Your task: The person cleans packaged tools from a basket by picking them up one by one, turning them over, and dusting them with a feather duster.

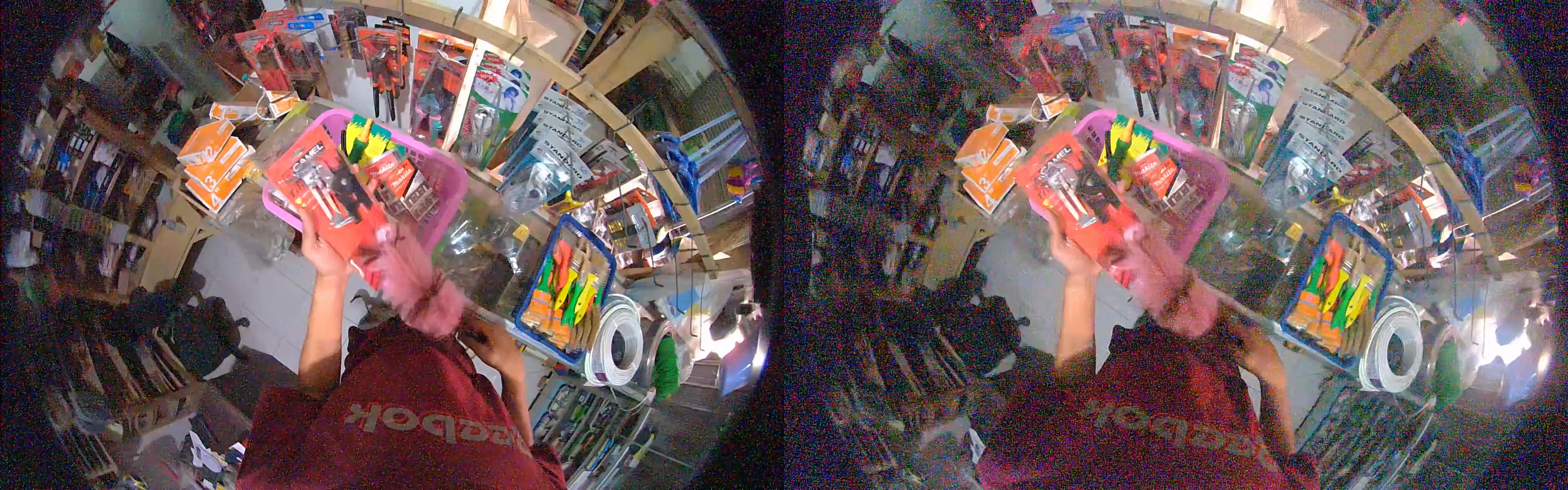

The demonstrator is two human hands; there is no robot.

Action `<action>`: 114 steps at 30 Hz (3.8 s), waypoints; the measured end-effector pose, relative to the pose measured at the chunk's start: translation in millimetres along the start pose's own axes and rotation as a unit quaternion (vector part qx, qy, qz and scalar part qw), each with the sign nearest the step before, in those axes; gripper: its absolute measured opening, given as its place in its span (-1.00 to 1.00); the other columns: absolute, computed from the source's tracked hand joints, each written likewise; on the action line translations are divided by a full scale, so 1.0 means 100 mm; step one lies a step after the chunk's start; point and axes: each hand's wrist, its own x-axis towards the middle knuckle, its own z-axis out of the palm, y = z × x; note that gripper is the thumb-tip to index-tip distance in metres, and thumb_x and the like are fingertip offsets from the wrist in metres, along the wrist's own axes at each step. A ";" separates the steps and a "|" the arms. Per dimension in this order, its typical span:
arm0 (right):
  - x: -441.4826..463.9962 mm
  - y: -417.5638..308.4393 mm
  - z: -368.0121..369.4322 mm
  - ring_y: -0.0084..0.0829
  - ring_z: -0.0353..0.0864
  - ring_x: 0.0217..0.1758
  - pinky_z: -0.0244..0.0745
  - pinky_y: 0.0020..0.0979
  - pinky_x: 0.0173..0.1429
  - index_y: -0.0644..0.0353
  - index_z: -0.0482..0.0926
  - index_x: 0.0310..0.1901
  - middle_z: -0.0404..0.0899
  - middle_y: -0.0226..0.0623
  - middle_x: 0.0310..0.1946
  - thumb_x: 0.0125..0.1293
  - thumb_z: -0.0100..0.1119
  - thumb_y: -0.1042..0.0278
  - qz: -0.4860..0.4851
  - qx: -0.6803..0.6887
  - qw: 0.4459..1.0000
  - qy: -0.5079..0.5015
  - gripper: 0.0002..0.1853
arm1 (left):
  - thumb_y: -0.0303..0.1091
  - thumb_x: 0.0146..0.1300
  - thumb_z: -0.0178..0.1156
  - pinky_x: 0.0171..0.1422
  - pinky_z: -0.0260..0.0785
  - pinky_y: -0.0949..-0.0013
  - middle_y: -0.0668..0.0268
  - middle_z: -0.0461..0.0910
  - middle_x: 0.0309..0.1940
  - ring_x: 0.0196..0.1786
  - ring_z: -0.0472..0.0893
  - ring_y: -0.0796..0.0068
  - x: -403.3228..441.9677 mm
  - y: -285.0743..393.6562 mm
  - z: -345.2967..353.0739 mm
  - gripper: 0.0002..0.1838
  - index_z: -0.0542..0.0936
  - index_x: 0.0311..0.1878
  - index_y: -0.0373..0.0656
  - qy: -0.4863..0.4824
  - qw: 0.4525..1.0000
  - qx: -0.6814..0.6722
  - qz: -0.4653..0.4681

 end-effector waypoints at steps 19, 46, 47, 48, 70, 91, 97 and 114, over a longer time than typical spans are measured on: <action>0.52 -0.77 0.61 0.03 0.56 -0.25 0.43 -0.08 -0.18 0.06 0.56 -0.11 0.58 0.01 -0.33 0.11 0.15 0.10 0.020 -0.152 0.988 -0.028 -0.66 | 0.14 0.30 -0.32 0.37 0.04 -0.06 0.09 0.16 0.31 0.29 0.24 -0.08 0.32 0.58 -0.13 -0.27 0.04 0.37 -0.21 0.008 0.999 -0.048 0.000; 0.51 -0.33 0.84 0.05 0.53 -0.46 0.44 -0.09 -0.36 0.20 0.57 -0.44 0.53 -0.02 -0.52 -0.13 0.20 0.36 -0.002 -0.045 0.972 0.229 -0.84 | 0.12 0.31 -0.32 0.35 0.10 0.04 0.00 0.26 0.24 0.27 0.29 0.06 0.25 0.55 -0.12 -0.29 0.11 0.32 -0.29 -0.009 0.997 -0.081 -0.013; 0.50 -0.36 0.81 0.03 0.52 -0.46 0.42 -0.10 -0.37 0.22 0.56 -0.50 0.53 -0.02 -0.53 -0.09 0.17 0.38 -0.001 -0.049 0.972 0.232 -0.88 | 0.12 0.31 -0.32 0.34 0.11 0.05 0.00 0.27 0.23 0.26 0.30 0.06 0.25 0.54 -0.15 -0.29 0.12 0.32 -0.29 0.028 0.999 -0.041 -0.020; 0.49 -0.38 0.80 0.01 0.52 -0.45 0.39 -0.12 -0.38 0.24 0.56 -0.55 0.53 -0.03 -0.53 -0.06 0.15 0.41 0.001 -0.053 0.971 0.235 -0.90 | 0.12 0.32 -0.33 0.34 0.11 0.05 0.00 0.27 0.23 0.26 0.30 0.06 0.25 0.52 -0.17 -0.30 0.13 0.31 -0.29 0.036 0.998 -0.037 -0.021; 0.48 -0.41 0.61 0.09 0.53 -0.18 0.44 -0.07 -0.10 0.18 0.54 -0.15 0.56 0.04 -0.26 0.02 0.13 0.36 0.068 -0.015 0.982 0.178 -0.70 | 0.12 0.30 -0.21 0.33 0.12 0.06 0.10 0.28 0.25 0.24 0.32 0.07 0.15 0.33 -0.23 -0.33 0.15 0.33 -0.15 0.083 0.990 -0.043 -0.101; 0.28 0.24 1.06 0.10 0.54 -0.21 0.43 -0.05 -0.13 0.23 0.53 -0.16 0.57 0.08 -0.33 0.04 0.14 0.30 0.014 0.012 0.985 0.171 -0.69 | 0.00 0.37 -0.23 0.23 0.25 0.15 0.22 0.43 0.11 0.12 0.45 0.23 0.17 0.30 0.00 -0.46 0.28 0.24 -0.20 -0.014 0.990 -0.092 -0.110; 0.36 -0.49 0.70 0.11 0.51 -0.12 0.40 -0.03 -0.08 0.27 0.52 -0.16 0.56 0.11 -0.28 0.05 0.15 0.23 0.104 0.087 0.979 0.150 -0.66 | 0.00 0.35 -0.19 0.30 0.14 0.10 0.23 0.39 0.15 0.18 0.37 0.22 -0.06 0.03 -0.14 -0.46 0.27 0.25 -0.18 0.079 0.984 0.034 -0.156; 0.09 -0.36 -0.67 -0.01 0.59 -0.41 0.49 -0.09 -0.27 0.25 0.62 -0.47 0.57 0.00 -0.54 -0.15 0.31 0.24 0.135 -0.285 0.935 0.161 -0.75 | -0.03 0.39 -0.17 0.43 -0.04 0.26 0.24 0.18 0.32 0.37 0.15 0.39 -0.40 0.00 -0.68 -0.40 0.11 0.35 -0.23 -0.187 0.831 0.230 -0.471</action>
